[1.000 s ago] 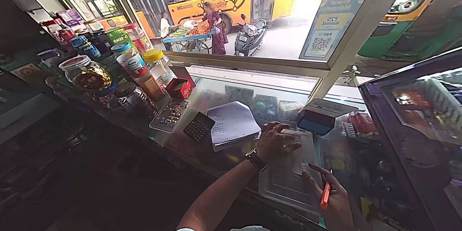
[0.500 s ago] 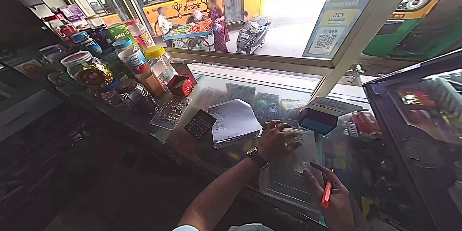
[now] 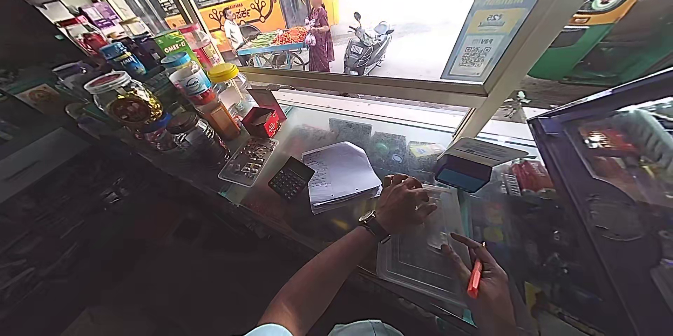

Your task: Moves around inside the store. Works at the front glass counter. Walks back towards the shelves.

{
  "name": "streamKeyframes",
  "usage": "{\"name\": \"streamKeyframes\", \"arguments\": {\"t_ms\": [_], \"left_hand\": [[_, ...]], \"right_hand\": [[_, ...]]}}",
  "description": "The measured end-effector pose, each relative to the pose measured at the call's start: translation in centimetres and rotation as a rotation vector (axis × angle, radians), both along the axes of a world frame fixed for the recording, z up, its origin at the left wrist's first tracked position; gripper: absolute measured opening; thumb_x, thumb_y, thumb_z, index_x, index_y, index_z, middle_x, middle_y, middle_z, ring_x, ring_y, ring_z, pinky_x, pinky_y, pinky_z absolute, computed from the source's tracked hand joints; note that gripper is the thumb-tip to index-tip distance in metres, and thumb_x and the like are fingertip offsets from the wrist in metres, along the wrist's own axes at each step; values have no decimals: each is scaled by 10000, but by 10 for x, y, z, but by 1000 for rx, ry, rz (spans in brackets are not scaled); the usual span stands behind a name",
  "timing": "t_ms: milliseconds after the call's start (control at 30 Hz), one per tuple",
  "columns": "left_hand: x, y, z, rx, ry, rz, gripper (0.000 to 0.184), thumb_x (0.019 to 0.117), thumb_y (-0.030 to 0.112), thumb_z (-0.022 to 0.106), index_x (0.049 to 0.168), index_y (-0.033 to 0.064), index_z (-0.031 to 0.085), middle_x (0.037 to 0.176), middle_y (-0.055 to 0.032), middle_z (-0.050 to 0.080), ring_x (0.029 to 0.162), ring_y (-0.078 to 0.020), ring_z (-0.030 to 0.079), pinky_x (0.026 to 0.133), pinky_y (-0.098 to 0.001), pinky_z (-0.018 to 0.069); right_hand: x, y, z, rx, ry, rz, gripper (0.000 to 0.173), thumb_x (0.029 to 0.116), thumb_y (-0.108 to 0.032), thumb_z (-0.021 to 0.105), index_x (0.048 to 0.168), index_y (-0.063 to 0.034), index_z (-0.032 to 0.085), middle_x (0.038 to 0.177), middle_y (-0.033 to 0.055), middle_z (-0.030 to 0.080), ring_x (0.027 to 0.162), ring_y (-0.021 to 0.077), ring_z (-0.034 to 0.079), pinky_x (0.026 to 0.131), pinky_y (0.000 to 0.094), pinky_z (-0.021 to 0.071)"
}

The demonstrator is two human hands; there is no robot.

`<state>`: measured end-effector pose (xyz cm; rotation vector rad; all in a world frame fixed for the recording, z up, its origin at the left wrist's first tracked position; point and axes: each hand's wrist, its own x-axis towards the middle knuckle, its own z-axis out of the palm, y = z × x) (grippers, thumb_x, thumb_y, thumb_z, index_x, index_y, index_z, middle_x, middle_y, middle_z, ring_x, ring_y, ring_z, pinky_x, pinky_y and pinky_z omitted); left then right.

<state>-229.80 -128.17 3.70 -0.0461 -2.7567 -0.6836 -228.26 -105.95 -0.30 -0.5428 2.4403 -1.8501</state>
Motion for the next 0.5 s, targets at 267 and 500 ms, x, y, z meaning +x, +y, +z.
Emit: {"name": "streamKeyframes", "arguments": {"t_ms": [267, 500], "left_hand": [[-1, 0, -3, 5, 63, 23, 304, 947, 448, 650, 1061, 195, 773, 1394, -51, 607, 1374, -260, 467, 1140, -480, 339], [-1, 3, -1, -58, 66, 49, 375, 932, 465, 659, 1235, 250, 709, 1263, -22, 669, 1304, -246, 525, 1126, -475, 354]], "right_hand": [[1, -1, 1, -10, -4, -4, 391, 881, -275, 742, 1201, -57, 688, 1053, 23, 688, 819, -52, 565, 710, 119, 444], [1, -1, 3, -3, -13, -6, 393, 875, -264, 747, 1203, -56, 687, 1083, 34, 692, 876, -52, 584, 756, 124, 461]]}}
